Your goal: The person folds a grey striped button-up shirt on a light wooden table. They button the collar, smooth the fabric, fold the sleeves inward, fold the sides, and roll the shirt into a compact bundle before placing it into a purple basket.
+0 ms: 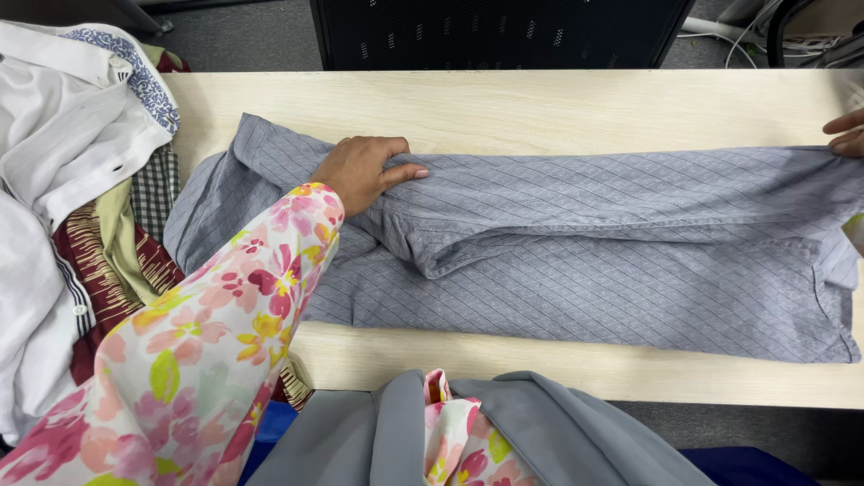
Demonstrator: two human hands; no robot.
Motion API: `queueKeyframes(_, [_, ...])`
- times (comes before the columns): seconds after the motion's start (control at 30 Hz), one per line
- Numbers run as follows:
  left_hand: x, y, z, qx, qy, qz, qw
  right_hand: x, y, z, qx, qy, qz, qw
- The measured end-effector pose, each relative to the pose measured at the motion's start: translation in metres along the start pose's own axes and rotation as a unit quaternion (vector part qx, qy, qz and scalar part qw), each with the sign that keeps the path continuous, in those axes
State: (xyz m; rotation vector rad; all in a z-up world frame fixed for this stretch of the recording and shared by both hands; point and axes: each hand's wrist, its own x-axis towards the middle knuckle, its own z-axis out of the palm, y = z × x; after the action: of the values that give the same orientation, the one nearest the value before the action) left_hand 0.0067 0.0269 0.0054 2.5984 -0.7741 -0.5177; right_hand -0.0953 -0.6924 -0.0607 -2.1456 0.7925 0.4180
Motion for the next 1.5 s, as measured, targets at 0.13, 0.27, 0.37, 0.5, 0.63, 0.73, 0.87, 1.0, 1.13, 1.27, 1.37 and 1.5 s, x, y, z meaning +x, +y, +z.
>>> queueKeyframes(0.13, [0.003, 0.001, 0.001, 0.015, 0.013, -0.007, 1.000, 0.005, -0.011, 0.020, -0.134, 0.104, -0.024, 0.985])
queueKeyframes(0.27, [0.010, 0.003, 0.000, -0.014, 0.038, -0.012, 0.999, -0.027, -0.051, 0.056, -0.273, 0.243, -0.170, 0.915])
queueKeyframes(0.37, [0.017, 0.009, 0.000, 0.006, 0.017, -0.040, 0.999, -0.089, -0.111, 0.101, -0.401, 0.275, -0.373, 0.790])
queueKeyframes(0.5, [0.025, 0.025, 0.007, 0.049, 0.022, -0.011, 0.999, -0.160, -0.198, 0.202, -0.274, 0.151, -0.423, 0.851])
queueKeyframes(0.63, [0.023, 0.061, 0.045, 0.089, 0.078, 0.091, 0.989, -0.197, -0.229, 0.274, -0.278, 0.087, -0.397, 0.870])
queueKeyframes(0.73, [0.000, 0.065, 0.070, 0.103, 0.056, 0.096, 0.988, -0.204, -0.213, 0.287, -0.290, 0.108, -0.352, 0.883])
queueKeyframes(0.87, [-0.019, 0.053, 0.081, 0.115, 0.084, 0.112, 0.984, -0.199, -0.170, 0.266, -0.268, 0.161, -0.273, 0.910])
queueKeyframes(1.0, [-0.029, 0.039, 0.078, 0.120, 0.079, 0.058, 0.988, -0.190, -0.132, 0.226, -0.246, 0.206, -0.165, 0.933])
queueKeyframes(1.13, [-0.035, 0.012, 0.064, 0.109, 0.077, -0.014, 0.991, -0.187, -0.099, 0.198, -0.213, 0.267, -0.120, 0.932])
queueKeyframes(1.27, [-0.048, -0.028, 0.049, 0.114, 0.153, -0.121, 0.974, -0.181, -0.075, 0.185, -0.190, 0.323, -0.086, 0.923])
queueKeyframes(1.37, [-0.062, -0.061, 0.041, 0.028, 0.283, -0.227, 0.931, -0.175, -0.064, 0.184, -0.177, 0.338, -0.080, 0.921])
queueKeyframes(1.5, [-0.076, -0.095, 0.032, -0.205, 0.472, -0.275, 0.812, -0.171, -0.058, 0.183, -0.174, 0.334, -0.075, 0.923])
